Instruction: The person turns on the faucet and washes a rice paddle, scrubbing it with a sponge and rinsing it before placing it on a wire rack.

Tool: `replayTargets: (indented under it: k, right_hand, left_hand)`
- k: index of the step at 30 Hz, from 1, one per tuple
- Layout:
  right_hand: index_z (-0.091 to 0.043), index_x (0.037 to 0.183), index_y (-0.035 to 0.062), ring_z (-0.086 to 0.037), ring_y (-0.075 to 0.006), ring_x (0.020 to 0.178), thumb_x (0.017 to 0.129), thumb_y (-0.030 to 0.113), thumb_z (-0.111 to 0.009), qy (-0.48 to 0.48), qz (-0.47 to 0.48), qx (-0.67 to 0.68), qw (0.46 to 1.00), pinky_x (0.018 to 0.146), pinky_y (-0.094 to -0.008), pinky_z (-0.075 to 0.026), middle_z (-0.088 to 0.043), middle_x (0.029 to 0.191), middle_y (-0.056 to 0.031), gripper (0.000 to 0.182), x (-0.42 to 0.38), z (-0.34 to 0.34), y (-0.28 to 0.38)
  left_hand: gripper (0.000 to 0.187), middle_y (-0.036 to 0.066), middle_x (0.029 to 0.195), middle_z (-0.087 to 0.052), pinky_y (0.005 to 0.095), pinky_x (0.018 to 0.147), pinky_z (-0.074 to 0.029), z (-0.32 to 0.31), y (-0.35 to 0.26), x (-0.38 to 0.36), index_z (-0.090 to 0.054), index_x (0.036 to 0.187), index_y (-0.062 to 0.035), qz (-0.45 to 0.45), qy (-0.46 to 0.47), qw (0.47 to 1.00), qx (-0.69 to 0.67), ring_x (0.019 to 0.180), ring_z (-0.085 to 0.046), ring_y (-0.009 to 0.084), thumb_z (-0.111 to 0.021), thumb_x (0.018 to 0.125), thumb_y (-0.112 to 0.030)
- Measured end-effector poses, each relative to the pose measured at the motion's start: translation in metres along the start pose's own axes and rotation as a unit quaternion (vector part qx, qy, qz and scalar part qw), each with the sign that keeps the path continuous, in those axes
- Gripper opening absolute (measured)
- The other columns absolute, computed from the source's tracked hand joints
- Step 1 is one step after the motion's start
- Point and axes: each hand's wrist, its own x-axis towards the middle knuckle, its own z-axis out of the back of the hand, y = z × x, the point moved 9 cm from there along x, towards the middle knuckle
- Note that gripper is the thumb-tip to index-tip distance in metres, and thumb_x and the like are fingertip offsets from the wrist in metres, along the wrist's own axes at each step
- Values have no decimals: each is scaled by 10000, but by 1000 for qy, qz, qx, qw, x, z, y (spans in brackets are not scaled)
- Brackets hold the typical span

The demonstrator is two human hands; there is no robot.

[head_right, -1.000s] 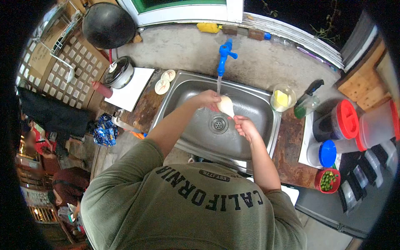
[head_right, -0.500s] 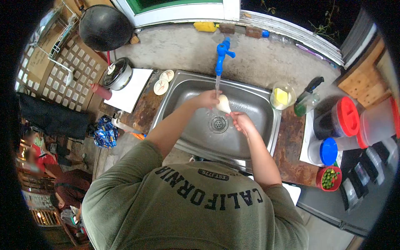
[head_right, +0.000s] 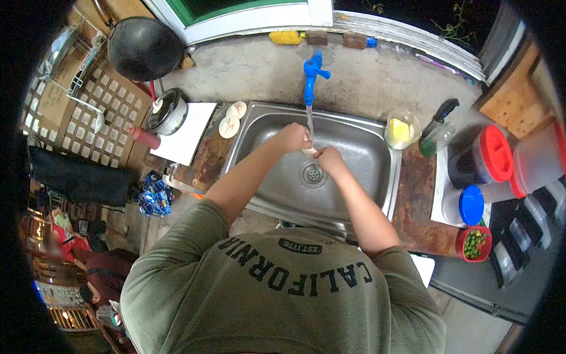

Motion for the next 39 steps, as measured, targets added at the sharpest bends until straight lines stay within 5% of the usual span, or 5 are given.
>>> replayTargets:
  k: [17,31,35,36,39]
  right_hand:
    - [-664,790,21,-546,-172,596,781,101,-529,-29,-46,-5,998,598,-309,-438,-629,671,-124,158,-8,15,-9]
    - [-645,822,27,-360,-82,443,843,182,-518,2,-62,123,990,420,-258,-319,-479,528,7,201,-21,19,-4]
    - [-612,842,49,-459,-106,460,847,168,-446,93,-109,340,929,399,-241,-342,-507,547,-6,205,-41,14,7]
    - [-596,845,50,-464,-107,460,848,180,-431,112,-106,364,919,393,-237,-346,-508,549,-9,211,-40,11,3]
    - [-555,862,45,-484,-119,469,856,200,-385,134,-103,423,890,403,-235,-377,-524,578,-28,229,-29,-2,-12]
  left_hand:
    - [263,174,756,-614,375,653,-474,-10,-13,6,-638,840,-42,-46,48,998,-21,704,-605,314,-612,623,-188]
    - [232,163,746,-606,373,627,-475,8,-2,10,-602,826,-29,-29,-107,985,-129,707,-604,296,-576,723,-235]
    - [266,111,868,-606,369,630,-493,-58,45,22,-557,967,-65,177,-31,850,-496,777,-602,250,-494,822,-280]
    - [421,64,879,-603,338,661,-495,-57,31,14,-503,1094,-81,183,-24,802,-568,751,-601,197,-397,888,-432]
    - [347,95,892,-601,338,689,-489,-49,19,8,-520,1054,-37,152,-6,684,-713,784,-597,198,-377,915,-321]
